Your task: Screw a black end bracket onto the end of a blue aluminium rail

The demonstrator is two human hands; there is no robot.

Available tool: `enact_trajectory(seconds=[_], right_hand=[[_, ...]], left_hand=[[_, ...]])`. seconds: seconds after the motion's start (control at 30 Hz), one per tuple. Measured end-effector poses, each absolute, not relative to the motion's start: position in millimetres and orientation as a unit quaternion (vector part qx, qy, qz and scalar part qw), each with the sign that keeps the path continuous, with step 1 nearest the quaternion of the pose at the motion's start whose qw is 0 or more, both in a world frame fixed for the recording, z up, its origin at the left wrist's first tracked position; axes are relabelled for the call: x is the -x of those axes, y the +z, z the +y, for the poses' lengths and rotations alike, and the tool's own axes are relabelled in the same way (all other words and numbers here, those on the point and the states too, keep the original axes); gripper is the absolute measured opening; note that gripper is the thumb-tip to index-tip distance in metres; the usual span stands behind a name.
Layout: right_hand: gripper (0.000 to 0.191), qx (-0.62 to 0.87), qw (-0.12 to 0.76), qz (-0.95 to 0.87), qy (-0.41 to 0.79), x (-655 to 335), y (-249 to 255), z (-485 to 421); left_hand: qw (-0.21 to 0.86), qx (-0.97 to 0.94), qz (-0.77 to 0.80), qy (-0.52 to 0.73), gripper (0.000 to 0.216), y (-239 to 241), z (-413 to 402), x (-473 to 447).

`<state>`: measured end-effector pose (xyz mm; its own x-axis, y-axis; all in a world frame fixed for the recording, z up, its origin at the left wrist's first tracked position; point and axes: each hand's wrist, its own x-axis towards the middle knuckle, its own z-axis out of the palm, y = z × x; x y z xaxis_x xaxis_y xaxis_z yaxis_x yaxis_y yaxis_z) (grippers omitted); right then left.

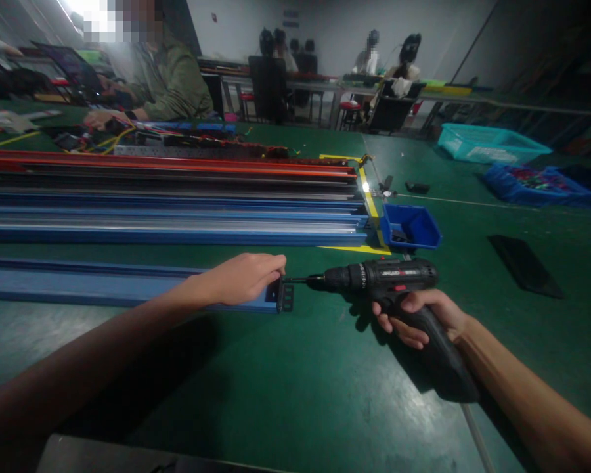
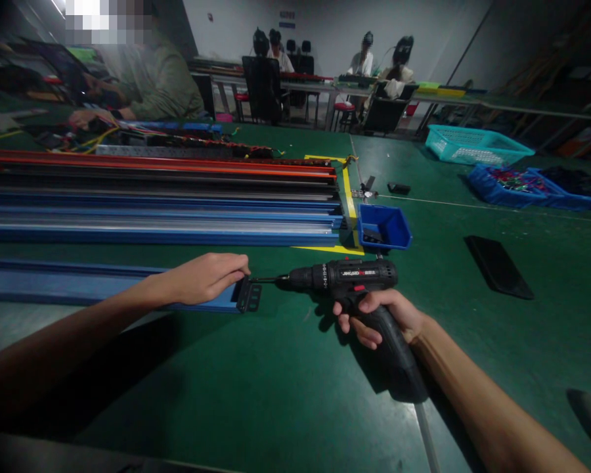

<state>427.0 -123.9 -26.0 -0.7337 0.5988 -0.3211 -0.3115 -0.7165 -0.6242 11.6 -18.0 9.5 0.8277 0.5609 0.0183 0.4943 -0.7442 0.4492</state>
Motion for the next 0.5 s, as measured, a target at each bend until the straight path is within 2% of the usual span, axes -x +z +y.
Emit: enact_trajectory(seconds=[0.27,0.5], right_hand=[[0.033,0.253,0.265,-0.330,0.870,-423.7,-22.7,-123.6],[0.038,0.257,0.268,-0.329,0.868,-421.8,-22.2,-123.5]], left_hand=[[0.243,-0.922,0.291,0.077,0.030,11.4,-18.8,-9.7],[0.252,-0.922,0.287,0.063,0.027,14.9,-19.1,-6.8]])
